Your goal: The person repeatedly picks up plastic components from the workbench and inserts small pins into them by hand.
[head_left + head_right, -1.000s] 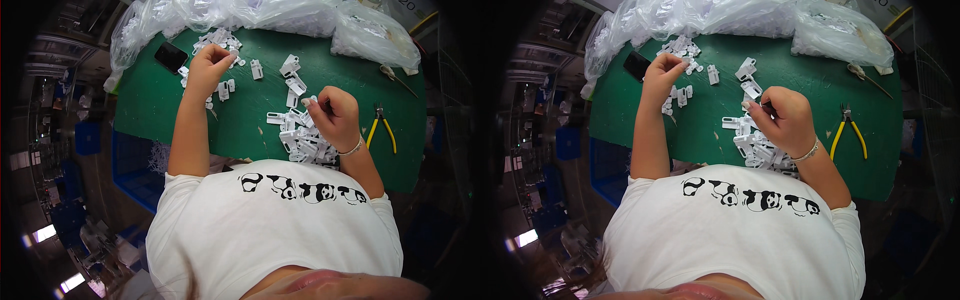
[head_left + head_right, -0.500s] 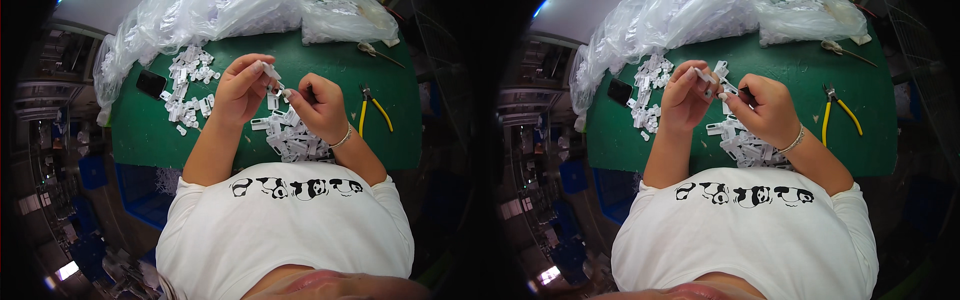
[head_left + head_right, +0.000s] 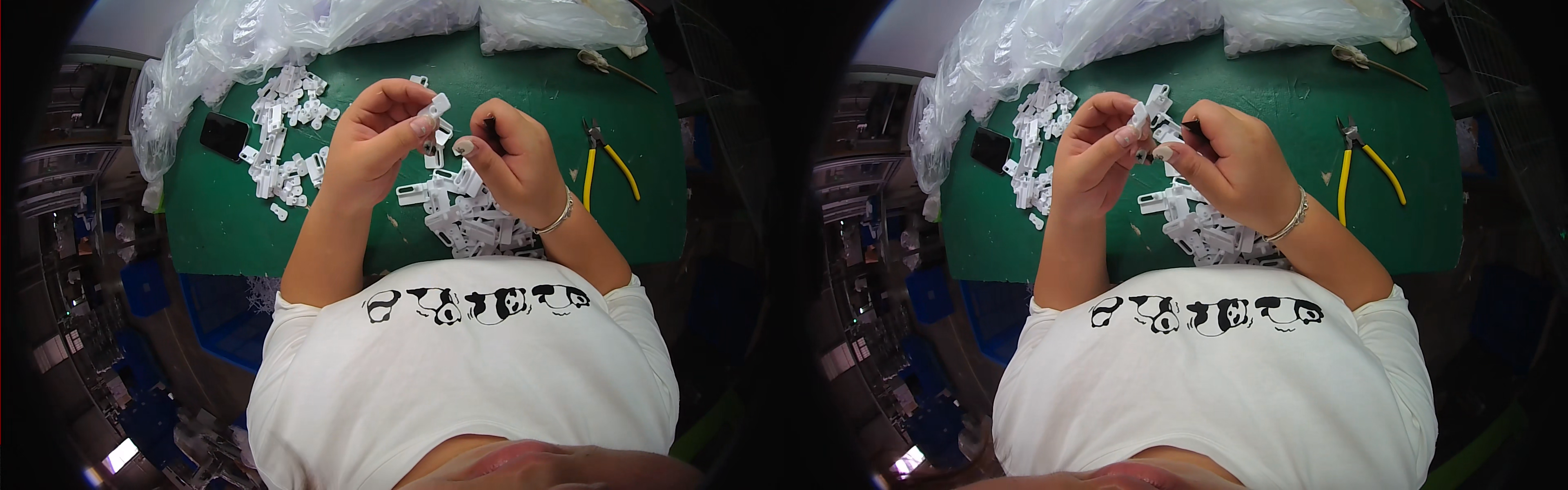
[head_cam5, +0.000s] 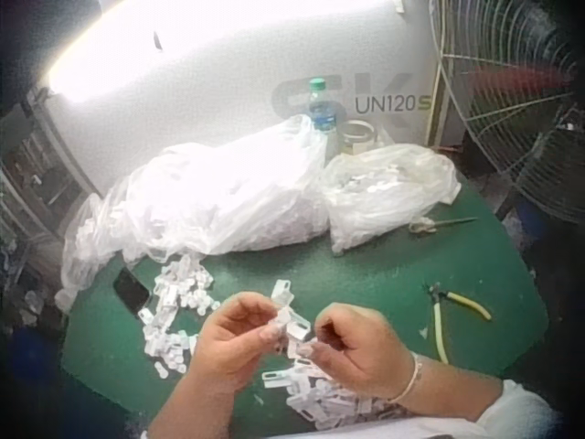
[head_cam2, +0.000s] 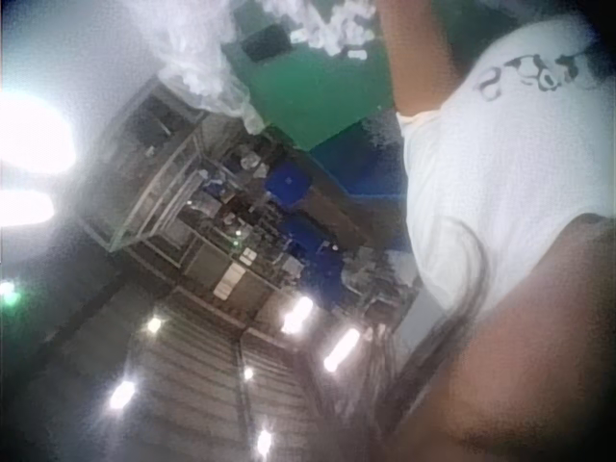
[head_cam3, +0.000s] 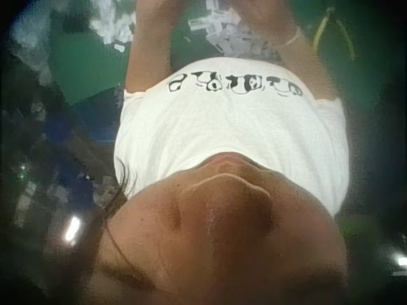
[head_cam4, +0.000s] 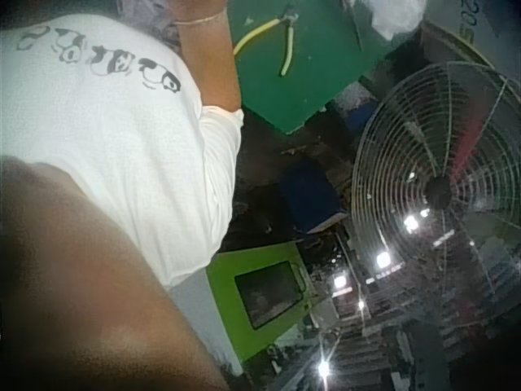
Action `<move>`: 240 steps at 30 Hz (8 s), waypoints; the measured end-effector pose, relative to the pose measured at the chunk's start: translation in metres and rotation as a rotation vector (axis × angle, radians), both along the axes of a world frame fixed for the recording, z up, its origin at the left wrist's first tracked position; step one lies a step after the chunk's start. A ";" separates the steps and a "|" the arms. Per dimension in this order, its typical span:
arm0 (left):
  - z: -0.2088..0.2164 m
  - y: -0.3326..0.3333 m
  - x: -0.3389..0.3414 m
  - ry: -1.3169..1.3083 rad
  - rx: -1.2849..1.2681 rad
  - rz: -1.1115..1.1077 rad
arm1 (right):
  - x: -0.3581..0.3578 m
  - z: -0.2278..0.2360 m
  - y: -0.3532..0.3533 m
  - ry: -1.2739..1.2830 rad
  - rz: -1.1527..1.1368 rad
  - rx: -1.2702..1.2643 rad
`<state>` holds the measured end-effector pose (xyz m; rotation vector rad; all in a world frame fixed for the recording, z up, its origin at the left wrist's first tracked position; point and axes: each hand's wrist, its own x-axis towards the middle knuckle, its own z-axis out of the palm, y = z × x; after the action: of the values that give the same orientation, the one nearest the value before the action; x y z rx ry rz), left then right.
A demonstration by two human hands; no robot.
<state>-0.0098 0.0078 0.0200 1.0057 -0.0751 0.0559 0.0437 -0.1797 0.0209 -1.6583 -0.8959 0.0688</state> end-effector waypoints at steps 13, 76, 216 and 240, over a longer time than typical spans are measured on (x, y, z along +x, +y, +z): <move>-0.001 -0.008 -0.005 0.010 0.047 -0.068 | -0.001 0.001 0.001 -0.024 0.047 -0.025; -0.016 0.078 -0.004 0.268 1.426 0.194 | -0.002 0.002 -0.002 -0.048 -0.064 -0.013; -0.009 -0.001 -0.018 -0.085 -0.171 -0.098 | -0.002 0.004 -0.001 -0.198 0.121 -0.150; -0.009 -0.007 -0.017 -0.156 0.037 -0.086 | -0.004 0.009 -0.004 -0.229 0.102 -0.267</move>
<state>-0.0268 0.0011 0.0109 1.0332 -0.2624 0.0540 0.0398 -0.1836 0.0298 -1.8933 -1.1866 0.0714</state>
